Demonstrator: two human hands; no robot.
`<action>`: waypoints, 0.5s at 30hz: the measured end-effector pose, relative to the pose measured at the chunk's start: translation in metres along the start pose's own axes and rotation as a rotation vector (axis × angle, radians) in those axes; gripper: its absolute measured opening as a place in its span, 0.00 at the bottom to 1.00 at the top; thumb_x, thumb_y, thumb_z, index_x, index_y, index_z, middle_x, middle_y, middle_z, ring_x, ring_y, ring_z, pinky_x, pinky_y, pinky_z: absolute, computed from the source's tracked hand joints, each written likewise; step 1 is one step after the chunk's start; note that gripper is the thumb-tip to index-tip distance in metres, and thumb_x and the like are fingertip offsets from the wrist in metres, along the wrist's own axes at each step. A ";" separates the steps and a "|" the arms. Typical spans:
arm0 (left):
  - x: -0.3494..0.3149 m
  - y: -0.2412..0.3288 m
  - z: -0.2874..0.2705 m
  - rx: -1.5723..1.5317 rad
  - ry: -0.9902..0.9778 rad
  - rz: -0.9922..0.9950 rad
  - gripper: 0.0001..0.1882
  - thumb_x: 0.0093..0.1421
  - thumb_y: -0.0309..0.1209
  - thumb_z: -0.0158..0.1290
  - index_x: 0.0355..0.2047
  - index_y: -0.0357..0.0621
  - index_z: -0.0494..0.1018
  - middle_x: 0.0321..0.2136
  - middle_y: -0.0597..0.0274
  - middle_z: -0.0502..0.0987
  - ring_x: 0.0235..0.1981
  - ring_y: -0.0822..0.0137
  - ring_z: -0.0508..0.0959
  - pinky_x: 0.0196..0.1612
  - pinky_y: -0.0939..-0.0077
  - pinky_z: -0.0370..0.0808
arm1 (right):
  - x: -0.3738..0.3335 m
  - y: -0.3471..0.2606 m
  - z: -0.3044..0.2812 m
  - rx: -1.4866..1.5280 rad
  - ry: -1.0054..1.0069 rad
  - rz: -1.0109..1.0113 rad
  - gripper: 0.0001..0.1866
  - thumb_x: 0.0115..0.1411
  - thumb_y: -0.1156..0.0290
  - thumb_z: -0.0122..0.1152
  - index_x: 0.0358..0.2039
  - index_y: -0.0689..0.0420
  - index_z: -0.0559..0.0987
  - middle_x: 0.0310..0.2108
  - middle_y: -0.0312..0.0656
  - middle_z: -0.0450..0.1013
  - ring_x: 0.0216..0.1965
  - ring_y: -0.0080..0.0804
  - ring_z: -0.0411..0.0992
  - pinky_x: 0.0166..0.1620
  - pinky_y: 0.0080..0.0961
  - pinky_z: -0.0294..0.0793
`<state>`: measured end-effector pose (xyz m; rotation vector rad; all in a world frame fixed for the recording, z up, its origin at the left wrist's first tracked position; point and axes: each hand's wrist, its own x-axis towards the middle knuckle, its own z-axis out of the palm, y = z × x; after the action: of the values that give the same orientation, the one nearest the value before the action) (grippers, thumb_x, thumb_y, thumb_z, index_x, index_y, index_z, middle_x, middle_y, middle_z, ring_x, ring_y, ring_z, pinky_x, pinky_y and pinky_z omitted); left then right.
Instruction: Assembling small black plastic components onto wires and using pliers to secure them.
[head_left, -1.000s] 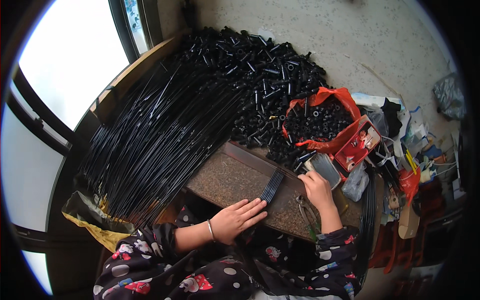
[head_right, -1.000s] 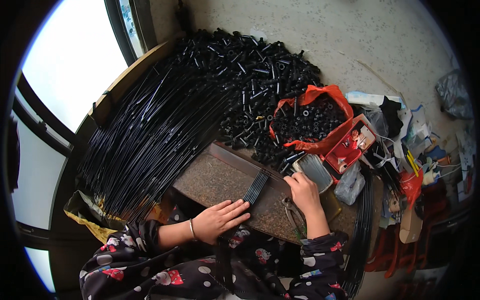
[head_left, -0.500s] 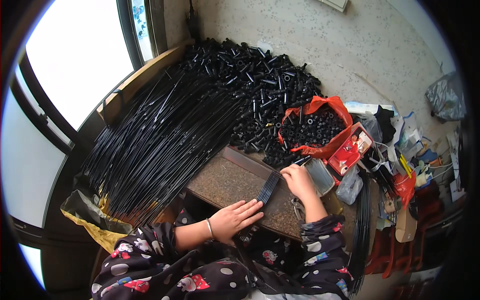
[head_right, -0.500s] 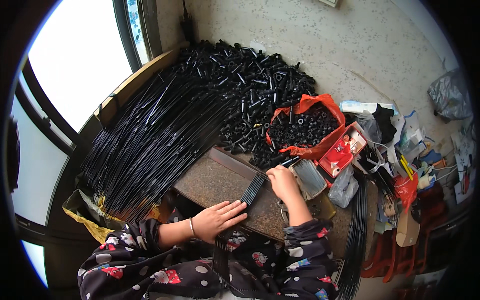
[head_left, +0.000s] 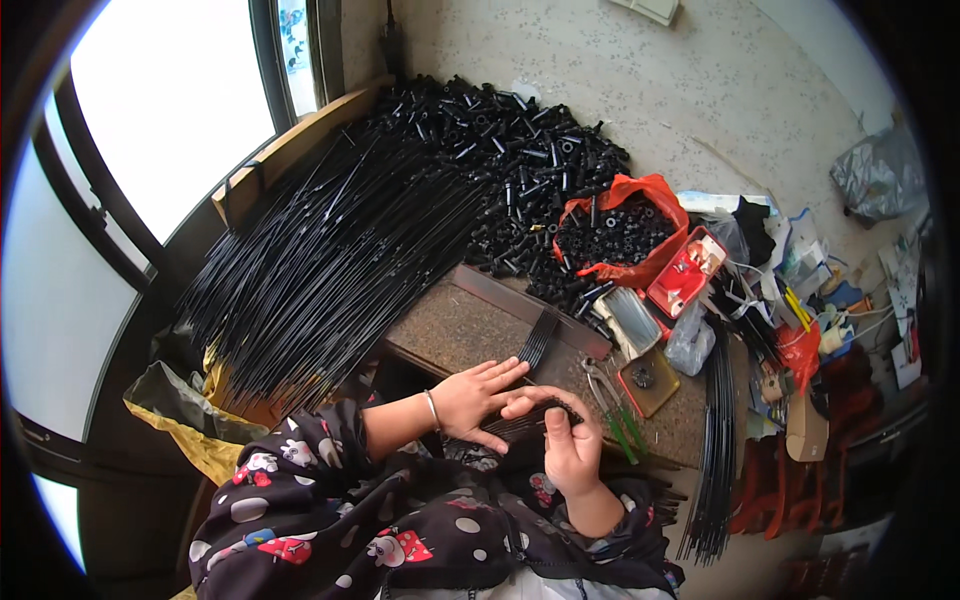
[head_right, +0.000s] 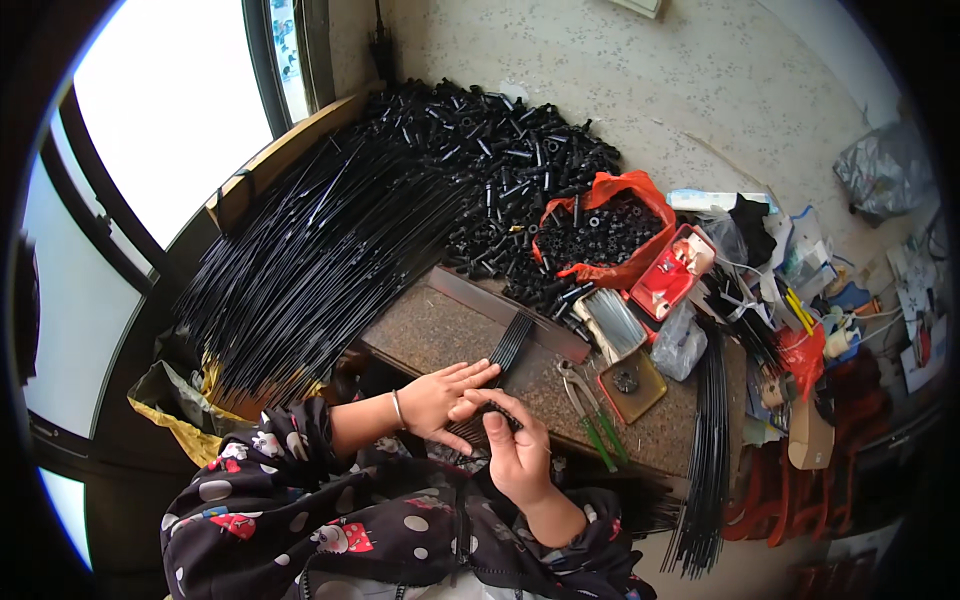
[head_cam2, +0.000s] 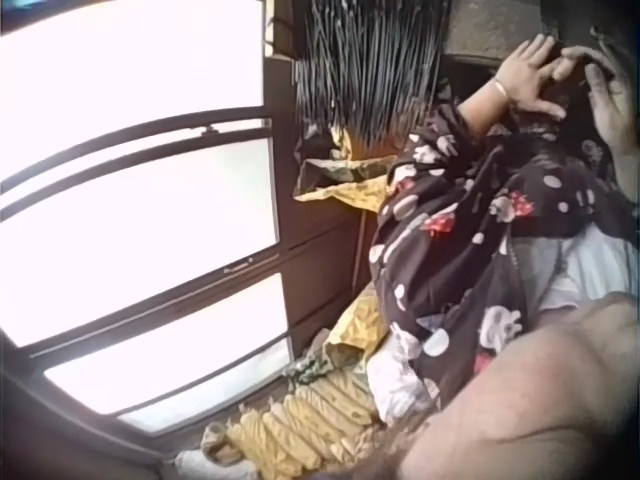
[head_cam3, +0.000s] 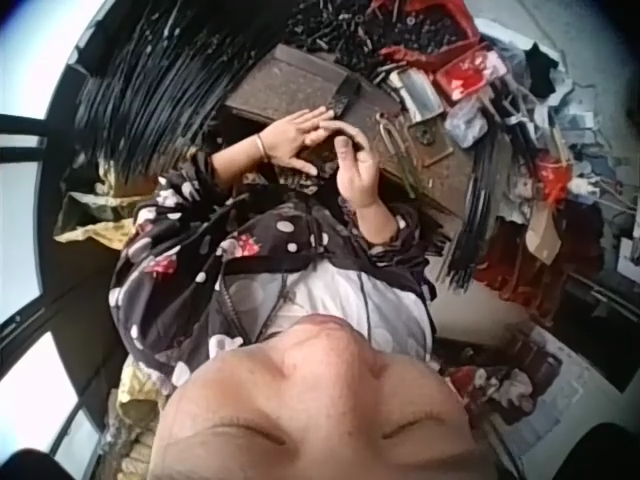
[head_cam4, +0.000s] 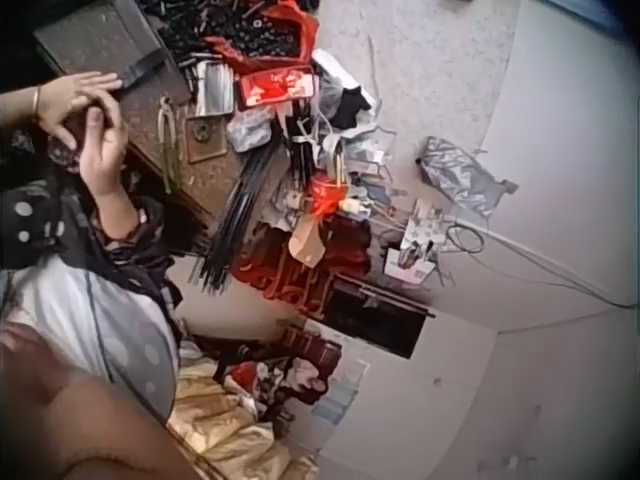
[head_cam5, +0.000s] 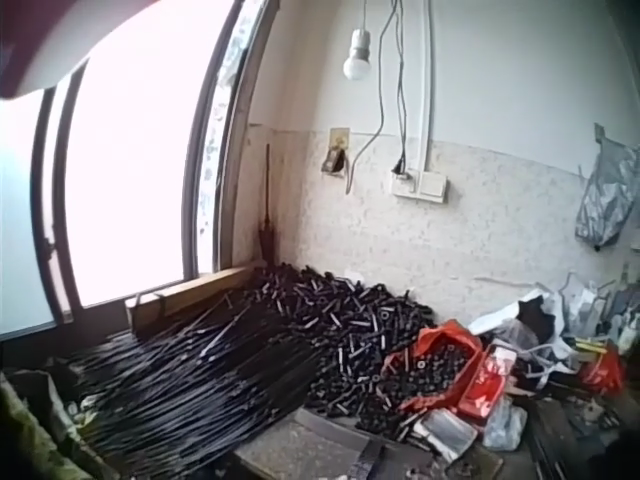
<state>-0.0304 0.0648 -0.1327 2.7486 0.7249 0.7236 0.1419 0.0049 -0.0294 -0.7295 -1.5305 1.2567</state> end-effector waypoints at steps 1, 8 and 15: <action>0.001 0.004 -0.004 0.030 -0.002 -0.012 0.47 0.46 0.65 0.47 0.56 0.42 0.60 0.62 0.45 0.51 0.62 0.48 0.53 0.60 0.56 0.54 | -0.005 -0.006 0.006 -0.044 0.076 -0.031 0.18 0.66 0.64 0.41 0.45 0.67 0.67 0.31 0.51 0.72 0.34 0.41 0.72 0.47 0.36 0.71; 0.032 0.042 -0.053 0.112 -0.005 0.045 0.31 0.49 0.48 0.56 0.49 0.42 0.68 0.52 0.48 0.67 0.55 0.51 0.64 0.54 0.54 0.62 | -0.039 -0.108 -0.002 0.089 0.144 -0.526 0.16 0.65 0.62 0.44 0.36 0.65 0.69 0.26 0.49 0.73 0.26 0.37 0.72 0.41 0.40 0.75; 0.038 0.061 -0.078 -0.766 -0.176 -0.026 0.15 0.52 0.33 0.57 0.39 0.42 0.70 0.35 0.56 0.77 0.38 0.57 0.76 0.42 0.62 0.71 | -0.048 -0.135 -0.010 0.312 0.144 -0.737 0.28 0.64 0.50 0.41 0.53 0.63 0.60 0.27 0.38 0.69 0.27 0.26 0.69 0.44 0.30 0.74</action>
<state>-0.0164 0.0371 -0.0312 2.0604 0.3399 0.5817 0.1853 -0.0722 0.0841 -0.0257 -1.2652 0.8239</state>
